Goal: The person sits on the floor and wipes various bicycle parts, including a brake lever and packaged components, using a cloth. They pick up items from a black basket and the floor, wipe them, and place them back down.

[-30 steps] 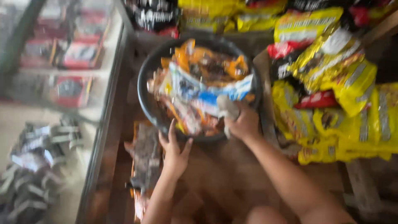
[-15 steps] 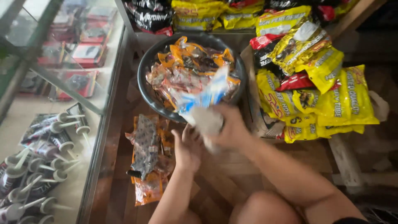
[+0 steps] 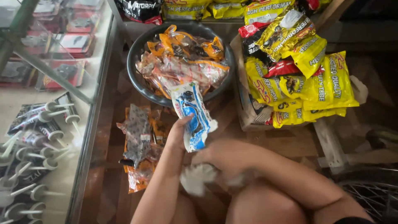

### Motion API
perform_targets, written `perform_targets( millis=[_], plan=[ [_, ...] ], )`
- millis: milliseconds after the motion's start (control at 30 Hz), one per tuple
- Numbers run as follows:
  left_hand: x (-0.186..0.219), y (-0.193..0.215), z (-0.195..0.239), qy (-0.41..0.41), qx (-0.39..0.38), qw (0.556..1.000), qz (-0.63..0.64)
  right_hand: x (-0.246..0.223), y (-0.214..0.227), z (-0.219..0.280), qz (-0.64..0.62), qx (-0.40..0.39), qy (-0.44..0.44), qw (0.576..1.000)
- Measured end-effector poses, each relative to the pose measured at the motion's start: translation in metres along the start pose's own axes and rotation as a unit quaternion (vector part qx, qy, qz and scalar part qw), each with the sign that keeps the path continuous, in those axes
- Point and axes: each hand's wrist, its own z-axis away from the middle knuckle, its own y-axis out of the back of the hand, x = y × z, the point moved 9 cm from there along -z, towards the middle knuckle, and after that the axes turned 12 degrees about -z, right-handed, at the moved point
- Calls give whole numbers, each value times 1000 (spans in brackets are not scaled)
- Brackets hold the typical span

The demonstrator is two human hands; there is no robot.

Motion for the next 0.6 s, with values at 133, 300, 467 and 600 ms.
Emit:
perform_targets(
  millis=[133,300,467,600],
  plan=[
    [17,-26,20,-122,-61,984,-112,13,45,20,-199,103,172,959],
    [9,-12,50,-162,38,952,-256,162,72,65,-624,527,-48,576],
    [-3,-47,86,-163,-61,953,-249,203,32,42,-623,468,-170,604],
    [-11,-61,91,-155,-115,925,-328,128,61,7,-401,453,-179,776]
  ],
)
